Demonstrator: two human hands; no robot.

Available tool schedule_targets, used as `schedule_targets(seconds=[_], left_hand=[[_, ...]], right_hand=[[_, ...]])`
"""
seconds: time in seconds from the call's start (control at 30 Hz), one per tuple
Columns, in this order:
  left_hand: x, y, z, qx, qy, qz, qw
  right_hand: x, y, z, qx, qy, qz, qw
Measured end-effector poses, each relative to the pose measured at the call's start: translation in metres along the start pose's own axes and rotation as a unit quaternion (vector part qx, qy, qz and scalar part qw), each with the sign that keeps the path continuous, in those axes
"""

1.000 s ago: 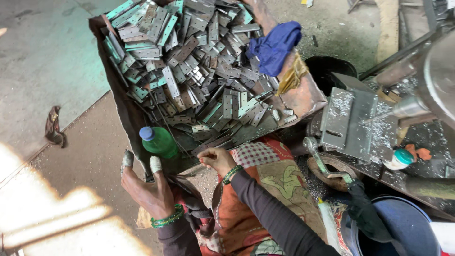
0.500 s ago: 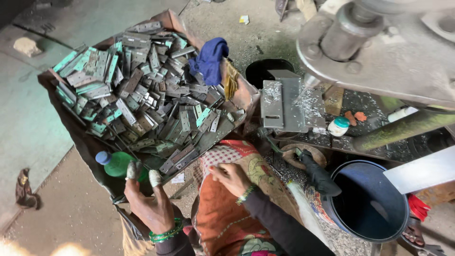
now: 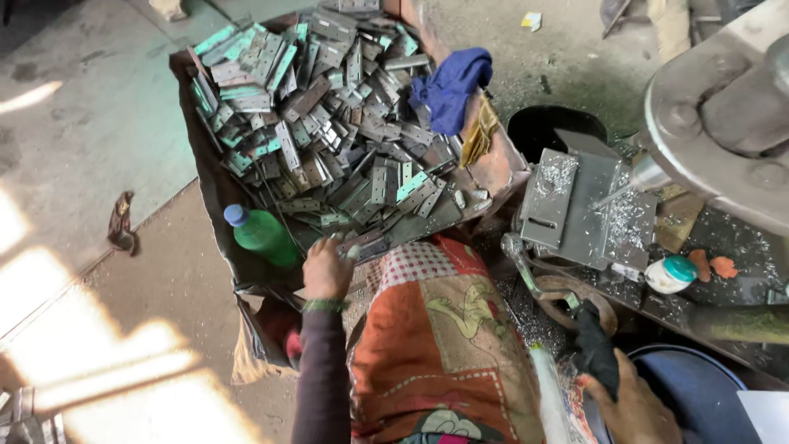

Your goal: The person sits on the floor beside a power press, picks metal hinge halves from a large bin, applies a white paste from a green bottle onto the pieces, and places them under the press. Pressed pieces drop into a bucket below the machine.

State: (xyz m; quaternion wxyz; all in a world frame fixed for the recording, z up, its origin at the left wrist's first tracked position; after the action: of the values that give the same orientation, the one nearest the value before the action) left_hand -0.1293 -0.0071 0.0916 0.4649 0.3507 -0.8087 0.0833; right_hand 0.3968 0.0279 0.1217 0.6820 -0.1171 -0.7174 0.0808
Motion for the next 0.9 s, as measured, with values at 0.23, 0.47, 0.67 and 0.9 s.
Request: schedule_targets(seconds=[0.23, 0.47, 0.67, 0.9], left_hand=[[-0.063, 0.024, -0.006, -0.083, 0.079, -0.049, 0.992], [-0.040, 0.021, -0.028, -0.140, 0.112, -0.098, 0.979], [-0.033, 0.008, -0.128, -0.158, -0.099, -0.060, 0.981], [-0.117, -0.045, -0.296, -0.168, -0.231, 0.056, 0.957]], right_hand=[[-0.041, 0.010, -0.018, -0.069, 0.082, 0.025, 0.994], [0.006, -0.012, 0.014, -0.060, 0.109, -0.015, 0.992], [0.025, -0.013, 0.019, -0.036, 0.110, -0.041, 0.992], [0.030, -0.012, 0.018, -0.040, 0.154, -0.027, 0.987]])
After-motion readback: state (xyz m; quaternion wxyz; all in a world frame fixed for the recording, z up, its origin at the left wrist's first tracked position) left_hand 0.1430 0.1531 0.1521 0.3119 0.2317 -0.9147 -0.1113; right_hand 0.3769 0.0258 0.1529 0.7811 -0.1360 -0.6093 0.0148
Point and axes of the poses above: each hand's wrist, its own y-axis towards the middle knuckle, its own x-axis out of the back of the hand, z = x × y, the point moved 1 cm from there along y, towards the middle knuckle, and after that the axes turned 4 degrees about -z, right-handed, at the moved point
